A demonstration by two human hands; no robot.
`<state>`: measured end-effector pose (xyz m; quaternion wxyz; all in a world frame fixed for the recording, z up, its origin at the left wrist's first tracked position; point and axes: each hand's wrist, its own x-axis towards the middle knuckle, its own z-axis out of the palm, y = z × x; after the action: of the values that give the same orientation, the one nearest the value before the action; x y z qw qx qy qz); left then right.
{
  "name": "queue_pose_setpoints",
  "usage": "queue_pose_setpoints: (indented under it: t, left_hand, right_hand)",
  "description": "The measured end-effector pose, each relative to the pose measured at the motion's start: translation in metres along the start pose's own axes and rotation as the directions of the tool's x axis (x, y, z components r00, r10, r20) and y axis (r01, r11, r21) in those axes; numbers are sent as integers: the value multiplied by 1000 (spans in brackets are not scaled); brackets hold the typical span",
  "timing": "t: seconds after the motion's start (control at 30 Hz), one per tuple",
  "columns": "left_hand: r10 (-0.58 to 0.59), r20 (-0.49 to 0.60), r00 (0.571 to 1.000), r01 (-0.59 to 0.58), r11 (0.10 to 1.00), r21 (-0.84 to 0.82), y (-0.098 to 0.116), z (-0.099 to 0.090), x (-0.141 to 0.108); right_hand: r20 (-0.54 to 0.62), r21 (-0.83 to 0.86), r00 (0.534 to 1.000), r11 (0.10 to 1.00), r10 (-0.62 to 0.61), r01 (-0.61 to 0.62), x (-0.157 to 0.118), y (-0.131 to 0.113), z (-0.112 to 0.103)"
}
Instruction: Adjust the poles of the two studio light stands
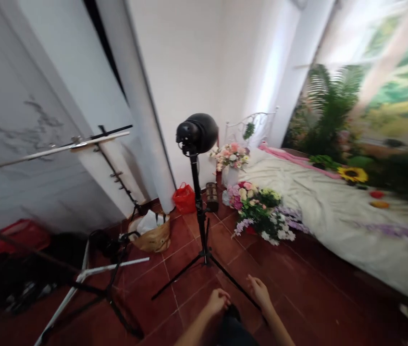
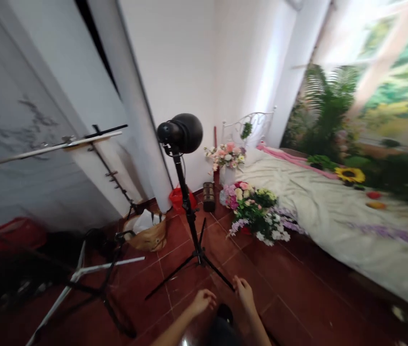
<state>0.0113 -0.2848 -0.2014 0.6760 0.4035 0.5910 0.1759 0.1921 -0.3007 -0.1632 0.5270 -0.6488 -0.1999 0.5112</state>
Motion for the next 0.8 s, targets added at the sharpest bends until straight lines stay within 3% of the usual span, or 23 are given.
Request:
queue_pose_setpoints:
  t: [0.17, 0.27, 0.4, 0.63, 0.73, 0.8]
  left_hand:
    - [-25, 222, 975, -16, 983, 184, -35, 50, -28]
    - [-17, 377, 926, -88, 961, 260, -43, 82, -43]
    - [6, 546, 838, -215, 923, 320, -41, 136, -65]
    - [155, 785, 599, -466, 865, 185, -5, 265, -115]
    - [285, 820, 496, -597, 798, 83, 18, 332, -141]
    - [372, 809, 456, -667, 745, 33, 31, 381, -161]
  right_hand:
    - [-311, 131, 946, 990, 96, -58, -91, 63, -68]
    - [-477, 216, 864, 975, 158, -59, -145, 77, -100]
    - [-623, 319, 767, 945, 155, 68, -206, 80, -141]
    - [-757, 362, 642, 897, 123, 254, -277, 76, -224]
    - [-789, 318, 610, 900, 77, 298, -298, 68, -270]
    - [-800, 285, 599, 903, 38, 323, -309, 61, -306]
